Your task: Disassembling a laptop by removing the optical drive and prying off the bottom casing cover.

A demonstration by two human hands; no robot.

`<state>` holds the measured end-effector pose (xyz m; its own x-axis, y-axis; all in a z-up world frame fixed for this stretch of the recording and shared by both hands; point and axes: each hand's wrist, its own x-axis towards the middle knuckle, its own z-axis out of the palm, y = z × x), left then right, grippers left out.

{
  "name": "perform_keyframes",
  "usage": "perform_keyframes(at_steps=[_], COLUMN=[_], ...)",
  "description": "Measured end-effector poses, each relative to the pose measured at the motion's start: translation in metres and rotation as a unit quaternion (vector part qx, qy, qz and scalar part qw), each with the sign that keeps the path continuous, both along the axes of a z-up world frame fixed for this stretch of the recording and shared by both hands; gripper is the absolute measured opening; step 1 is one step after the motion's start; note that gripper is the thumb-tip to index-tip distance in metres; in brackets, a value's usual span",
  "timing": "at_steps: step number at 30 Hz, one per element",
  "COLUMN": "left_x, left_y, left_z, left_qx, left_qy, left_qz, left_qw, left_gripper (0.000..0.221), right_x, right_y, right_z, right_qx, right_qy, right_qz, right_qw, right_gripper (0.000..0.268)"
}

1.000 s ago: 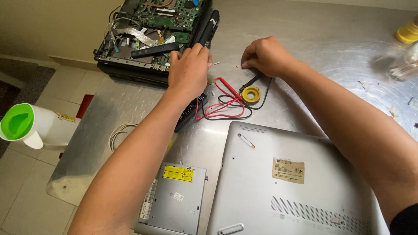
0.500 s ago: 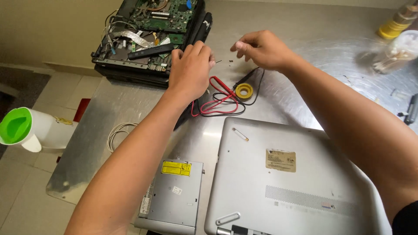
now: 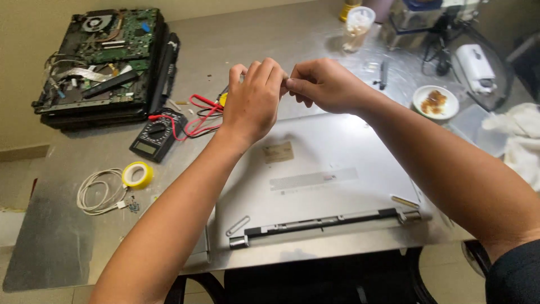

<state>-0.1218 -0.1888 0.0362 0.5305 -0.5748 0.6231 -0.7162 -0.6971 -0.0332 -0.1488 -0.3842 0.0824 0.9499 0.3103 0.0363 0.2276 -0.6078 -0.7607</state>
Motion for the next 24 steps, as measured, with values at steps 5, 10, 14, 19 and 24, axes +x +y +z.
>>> perform_keyframes(at_steps=[5, 10, 14, 19, 24], left_x=[-0.051, -0.095, -0.121, -0.138, -0.153], left_y=[-0.036, -0.039, -0.031, -0.029, -0.033], left_z=[0.011, 0.009, -0.007, -0.040, -0.046], left_qx=[-0.041, -0.064, -0.072, -0.044, 0.078], left_qy=[0.043, 0.265, 0.311, 0.306, 0.319], left_qz=[-0.051, -0.037, 0.016, 0.008, -0.011], left_qw=[0.997, 0.961, 0.948, 0.951, 0.944], left_gripper=[0.025, 0.029, 0.021, 0.015, 0.064], right_x=[-0.064, -0.121, -0.155, -0.167, -0.186], right_y=[-0.067, -0.148, -0.171, -0.172, -0.186], right_z=[-0.014, -0.035, -0.039, -0.059, -0.057], right_qx=[0.091, 0.233, 0.218, 0.273, 0.212], right_qy=[-0.033, 0.012, 0.028, 0.042, -0.019], right_qz=[-0.051, -0.197, -0.250, -0.293, -0.336], right_qw=[0.994, 0.952, 0.943, 0.916, 0.918], right_gripper=[0.005, 0.034, 0.032, 0.031, 0.012])
